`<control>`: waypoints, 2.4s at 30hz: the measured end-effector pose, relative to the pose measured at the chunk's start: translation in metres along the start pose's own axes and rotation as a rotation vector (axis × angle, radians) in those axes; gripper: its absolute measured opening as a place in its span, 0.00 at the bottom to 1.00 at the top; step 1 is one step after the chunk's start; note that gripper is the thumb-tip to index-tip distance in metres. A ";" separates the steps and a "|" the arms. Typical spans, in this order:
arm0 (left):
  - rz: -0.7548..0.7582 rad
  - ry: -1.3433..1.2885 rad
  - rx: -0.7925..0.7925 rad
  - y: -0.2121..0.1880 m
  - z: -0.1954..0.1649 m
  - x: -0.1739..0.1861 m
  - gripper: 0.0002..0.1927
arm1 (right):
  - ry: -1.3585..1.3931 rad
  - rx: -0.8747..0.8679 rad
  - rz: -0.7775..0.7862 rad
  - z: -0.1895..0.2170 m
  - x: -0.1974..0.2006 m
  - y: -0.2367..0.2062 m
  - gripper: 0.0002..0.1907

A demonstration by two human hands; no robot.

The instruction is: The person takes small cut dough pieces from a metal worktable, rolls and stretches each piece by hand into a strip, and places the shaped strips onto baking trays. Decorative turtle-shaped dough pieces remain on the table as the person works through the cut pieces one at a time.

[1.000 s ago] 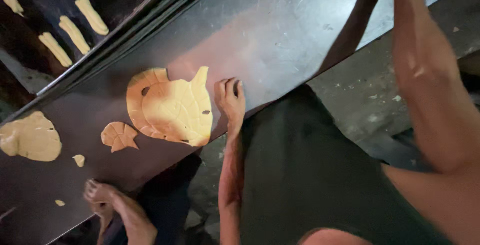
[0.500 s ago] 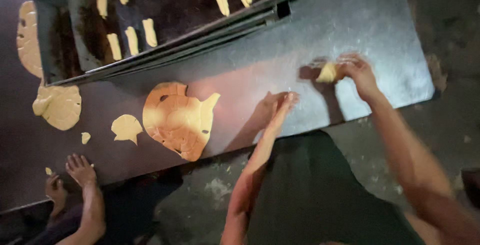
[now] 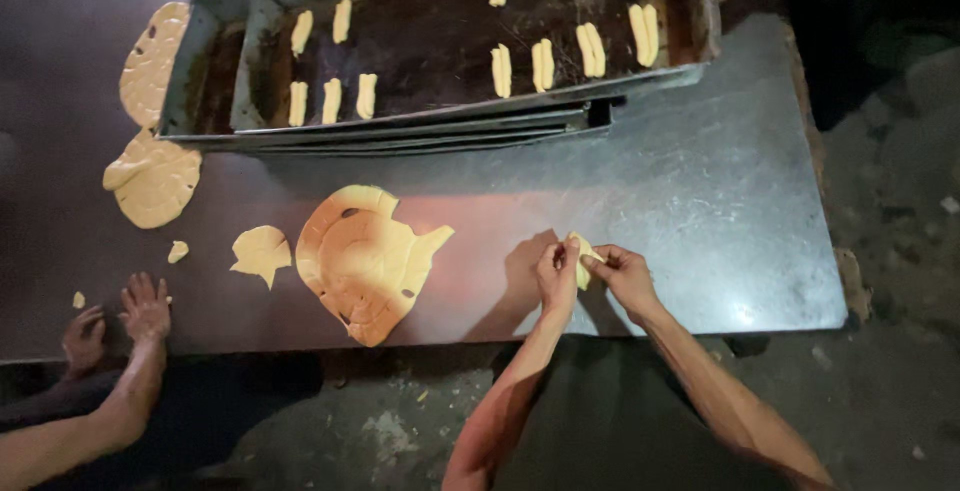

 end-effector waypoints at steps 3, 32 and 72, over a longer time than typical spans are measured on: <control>-0.119 0.106 -0.112 0.008 -0.004 0.001 0.17 | 0.121 0.023 0.086 0.005 -0.013 0.000 0.13; 0.204 0.142 -0.279 0.047 -0.030 0.036 0.12 | 0.043 0.039 0.080 0.022 -0.033 0.032 0.20; -0.069 0.150 -0.065 0.031 -0.043 0.026 0.24 | -0.120 0.215 -0.014 0.018 -0.048 0.002 0.10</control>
Point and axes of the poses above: each hand's wrist, its own y-axis towards the middle knuckle, its own x-axis out of the back of the hand, z = x × y, the point moved 1 cm from there along y, towards the middle knuckle, and after that the axes turned 9 degrees about -z, right-handed, at the moved point
